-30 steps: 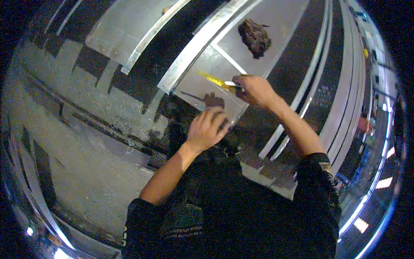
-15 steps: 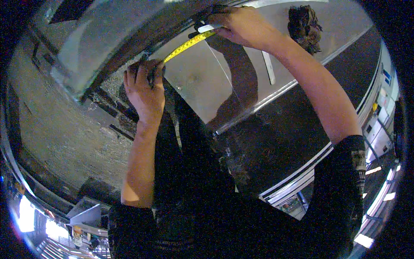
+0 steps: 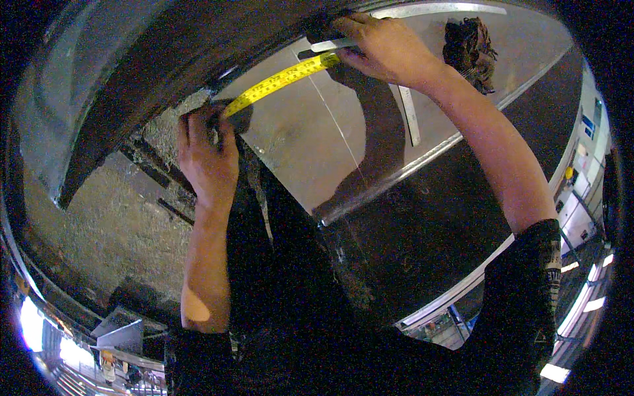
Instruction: The person wipes a metal sheet with a cloth, then uses a tape measure, a try square, and a white marker to measure and mark lines on the sheet. The person repeatedly repositions the try square and marks multiple lines on the same sheet.
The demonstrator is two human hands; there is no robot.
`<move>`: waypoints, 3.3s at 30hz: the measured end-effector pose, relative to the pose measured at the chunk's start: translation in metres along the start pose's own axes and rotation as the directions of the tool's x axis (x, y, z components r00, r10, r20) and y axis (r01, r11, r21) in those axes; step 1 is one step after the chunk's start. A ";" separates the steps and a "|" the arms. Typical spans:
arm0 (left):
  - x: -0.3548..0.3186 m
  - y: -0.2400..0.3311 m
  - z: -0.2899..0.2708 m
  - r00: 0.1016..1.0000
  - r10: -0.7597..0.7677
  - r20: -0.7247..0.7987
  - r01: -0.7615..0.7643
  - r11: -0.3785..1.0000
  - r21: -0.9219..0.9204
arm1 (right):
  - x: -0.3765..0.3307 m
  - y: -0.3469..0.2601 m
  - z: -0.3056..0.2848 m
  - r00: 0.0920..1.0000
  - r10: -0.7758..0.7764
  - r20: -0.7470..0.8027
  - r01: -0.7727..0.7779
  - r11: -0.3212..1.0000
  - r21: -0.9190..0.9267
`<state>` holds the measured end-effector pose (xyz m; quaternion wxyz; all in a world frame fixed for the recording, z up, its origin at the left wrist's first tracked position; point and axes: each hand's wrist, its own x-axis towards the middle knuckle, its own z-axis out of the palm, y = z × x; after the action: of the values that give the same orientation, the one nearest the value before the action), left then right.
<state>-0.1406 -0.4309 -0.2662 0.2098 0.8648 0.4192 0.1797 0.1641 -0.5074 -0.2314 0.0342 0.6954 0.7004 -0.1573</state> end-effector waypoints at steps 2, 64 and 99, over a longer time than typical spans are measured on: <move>-0.004 -0.006 -0.001 0.999 -0.028 0.021 0.028 0.999 -0.021 | 0.000 0.000 0.001 1.000 -0.008 -0.009 0.008 0.999 0.032; 0.015 0.007 -0.011 0.922 -0.308 0.234 0.373 0.869 -0.325 | 0.005 -0.001 0.027 0.992 -0.009 -0.124 0.034 0.979 0.200; 0.014 0.002 -0.013 0.961 -0.251 0.121 0.267 0.953 -0.141 | 0.005 -0.138 0.011 0.931 0.345 0.118 -0.347 0.741 0.575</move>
<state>-0.1374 -0.4180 -0.2525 0.3195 0.7913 0.5025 0.1387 0.0265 -0.5027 -0.2191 -0.1520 0.7889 0.4759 -0.3578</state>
